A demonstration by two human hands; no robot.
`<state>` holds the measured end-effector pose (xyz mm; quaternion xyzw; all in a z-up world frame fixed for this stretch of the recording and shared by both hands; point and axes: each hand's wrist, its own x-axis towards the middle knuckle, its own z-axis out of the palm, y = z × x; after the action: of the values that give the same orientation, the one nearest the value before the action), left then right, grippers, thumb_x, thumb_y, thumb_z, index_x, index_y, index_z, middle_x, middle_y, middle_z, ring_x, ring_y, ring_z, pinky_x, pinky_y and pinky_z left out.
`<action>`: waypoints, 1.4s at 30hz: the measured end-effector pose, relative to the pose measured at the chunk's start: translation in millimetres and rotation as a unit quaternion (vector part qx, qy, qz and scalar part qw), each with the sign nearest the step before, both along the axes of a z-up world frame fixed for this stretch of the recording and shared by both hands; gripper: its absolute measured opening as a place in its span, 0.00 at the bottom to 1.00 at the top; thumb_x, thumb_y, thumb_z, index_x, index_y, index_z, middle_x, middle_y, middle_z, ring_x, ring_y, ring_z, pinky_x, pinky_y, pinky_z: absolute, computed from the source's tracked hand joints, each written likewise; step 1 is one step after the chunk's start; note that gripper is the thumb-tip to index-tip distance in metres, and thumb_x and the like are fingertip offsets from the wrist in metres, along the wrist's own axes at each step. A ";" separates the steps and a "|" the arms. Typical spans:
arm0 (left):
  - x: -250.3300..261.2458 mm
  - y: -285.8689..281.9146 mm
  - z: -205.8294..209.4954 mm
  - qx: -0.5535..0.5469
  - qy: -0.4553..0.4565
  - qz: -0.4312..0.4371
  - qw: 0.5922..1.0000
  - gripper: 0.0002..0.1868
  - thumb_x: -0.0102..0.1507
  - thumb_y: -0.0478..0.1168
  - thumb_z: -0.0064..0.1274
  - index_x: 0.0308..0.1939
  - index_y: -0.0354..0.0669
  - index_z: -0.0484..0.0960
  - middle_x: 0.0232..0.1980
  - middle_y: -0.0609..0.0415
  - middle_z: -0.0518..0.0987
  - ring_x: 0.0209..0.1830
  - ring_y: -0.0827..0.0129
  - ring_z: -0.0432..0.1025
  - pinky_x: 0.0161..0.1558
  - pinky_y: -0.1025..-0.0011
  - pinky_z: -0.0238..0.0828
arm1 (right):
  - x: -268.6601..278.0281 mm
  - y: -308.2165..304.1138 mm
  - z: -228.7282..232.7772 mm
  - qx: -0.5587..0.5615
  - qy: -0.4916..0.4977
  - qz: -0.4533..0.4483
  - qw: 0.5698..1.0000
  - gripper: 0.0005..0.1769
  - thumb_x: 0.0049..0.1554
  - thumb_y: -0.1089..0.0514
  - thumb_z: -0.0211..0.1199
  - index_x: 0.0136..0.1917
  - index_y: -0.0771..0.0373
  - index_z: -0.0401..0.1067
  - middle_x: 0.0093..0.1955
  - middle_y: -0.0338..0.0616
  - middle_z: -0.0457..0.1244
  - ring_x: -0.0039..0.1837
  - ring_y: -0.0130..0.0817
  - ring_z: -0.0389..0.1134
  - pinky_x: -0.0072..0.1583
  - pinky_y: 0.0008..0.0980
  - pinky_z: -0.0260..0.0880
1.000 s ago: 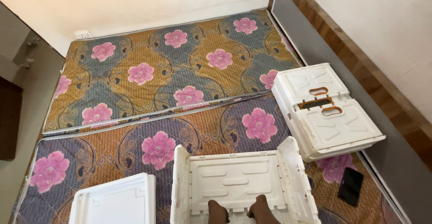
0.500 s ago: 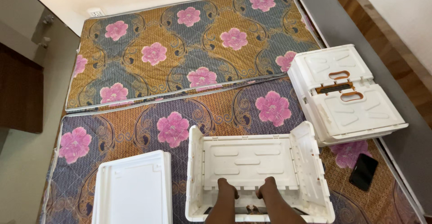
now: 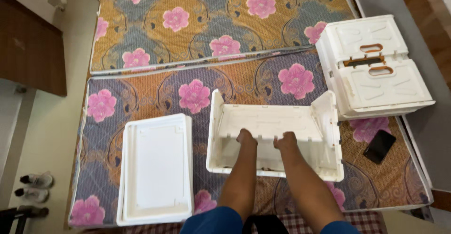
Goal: The person assembles a white plastic storage box by unfolding its sides, inserting a transparent front panel, and securing the lid. They then move the assembled box to the floor and adjust the front panel and latches.
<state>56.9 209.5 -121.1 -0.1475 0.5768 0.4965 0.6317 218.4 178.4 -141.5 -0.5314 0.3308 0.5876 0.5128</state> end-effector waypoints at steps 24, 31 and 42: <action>-12.8 69.4 64.8 0.234 0.585 -0.267 0.729 0.36 0.56 0.42 0.62 0.64 0.24 0.71 0.54 0.30 0.80 0.55 0.41 0.76 0.59 0.52 0.75 | 4.4 32.2 99.9 0.120 -0.767 0.575 0.260 0.48 0.49 0.61 0.59 0.82 0.65 0.51 0.83 0.53 0.49 0.84 0.51 0.44 0.79 0.56 0.43; -69.4 49.7 96.3 0.129 0.719 -0.352 0.585 0.46 0.55 0.37 0.54 0.75 0.28 0.55 0.81 0.35 0.53 0.84 0.44 0.43 0.79 0.44 0.32 | 9.3 59.9 106.5 0.107 -0.743 0.599 0.279 0.52 0.49 0.55 0.62 0.84 0.63 0.48 0.85 0.51 0.45 0.86 0.50 0.39 0.80 0.54 0.42; -91.5 54.2 75.7 0.113 0.676 -0.412 0.600 0.48 0.52 0.35 0.53 0.76 0.27 0.53 0.81 0.37 0.51 0.83 0.47 0.42 0.79 0.43 0.29 | 12.4 68.4 107.7 0.107 -0.739 0.604 0.278 0.54 0.49 0.52 0.64 0.84 0.61 0.46 0.85 0.51 0.46 0.86 0.50 0.38 0.79 0.54 0.43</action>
<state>-34.7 263.6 -45.5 0.5562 0.7779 0.2024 0.2110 230.8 246.8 -33.9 -0.7271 -0.6708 0.1161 0.0891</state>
